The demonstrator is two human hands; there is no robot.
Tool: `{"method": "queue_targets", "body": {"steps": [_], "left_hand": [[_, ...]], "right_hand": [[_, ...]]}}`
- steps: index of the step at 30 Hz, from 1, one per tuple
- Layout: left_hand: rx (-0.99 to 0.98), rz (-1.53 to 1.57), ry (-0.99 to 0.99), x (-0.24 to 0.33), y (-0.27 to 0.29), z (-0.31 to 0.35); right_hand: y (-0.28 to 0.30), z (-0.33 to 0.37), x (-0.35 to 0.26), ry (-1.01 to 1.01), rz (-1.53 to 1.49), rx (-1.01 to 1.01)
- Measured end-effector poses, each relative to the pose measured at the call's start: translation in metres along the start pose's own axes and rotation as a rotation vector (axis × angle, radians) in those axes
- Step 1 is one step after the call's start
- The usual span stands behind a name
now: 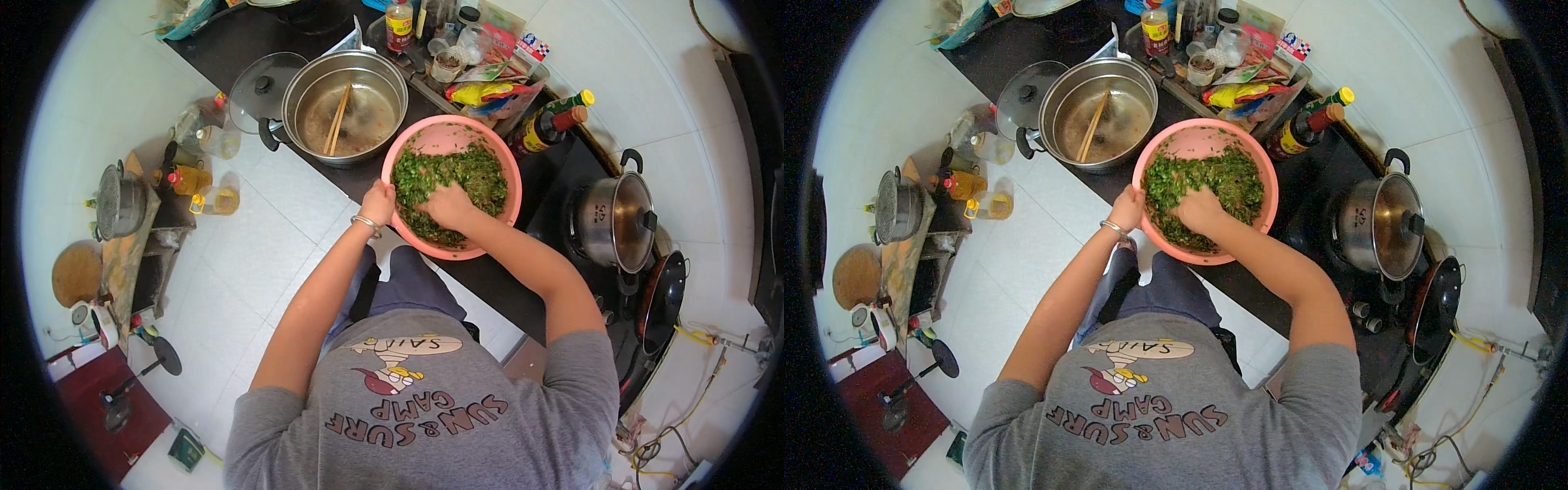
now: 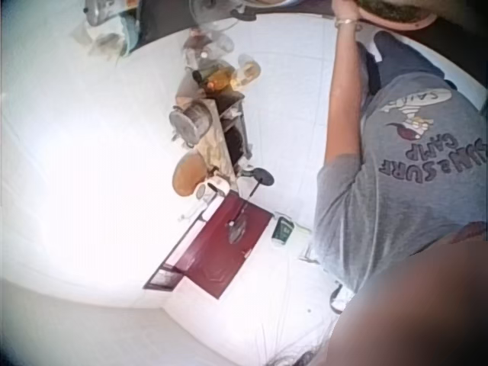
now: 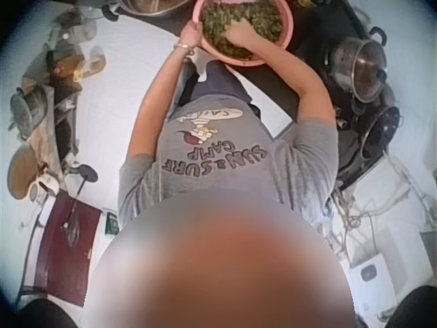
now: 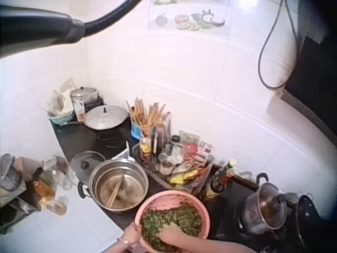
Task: The person mixes chopped green vegetables in a pink bowl using their hands. They repeatedly lift and turn the vegetable mixture to ensure even distribution of ingredients.
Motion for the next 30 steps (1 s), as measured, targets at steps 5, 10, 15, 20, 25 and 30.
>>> {"method": "queue_targets", "body": {"steps": [5, 10, 15, 20, 25, 30], "left_hand": [[-0.026, -0.009, 0.038, 0.003, 0.002, -0.001], [-0.018, -0.058, 0.034, -0.001, 0.0, -0.005], [-0.047, -0.018, 0.028, 0.012, 0.004, 0.0], [-0.039, -0.016, 0.037, 0.009, 0.004, 0.001], [-0.026, 0.05, 0.067, 0.013, 0.009, 0.007], [-0.038, 0.054, 0.063, 0.022, 0.006, 0.006]], "right_hand": [[0.02, -0.006, 0.028, -0.152, -0.208, -0.002], [0.057, 0.035, 0.046, -0.147, -0.668, 0.253], [0.022, 0.055, 0.092, -0.536, -1.142, 0.401], [-0.006, 0.034, 0.113, -0.71, -0.828, -0.001], [0.013, 0.003, 0.104, -0.689, -1.099, 0.135], [-0.009, -0.017, 0.117, -0.465, -1.425, 0.275]]}}
Point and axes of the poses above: each hand's wrist, its own z-axis away from the middle knuckle, its own y-axis out of the back of the hand, x = y × z, the point moved 2 cm from there along -z, towards the middle knuckle, and after that the axes turned 10 degrees about y, right-handed, at the moved point
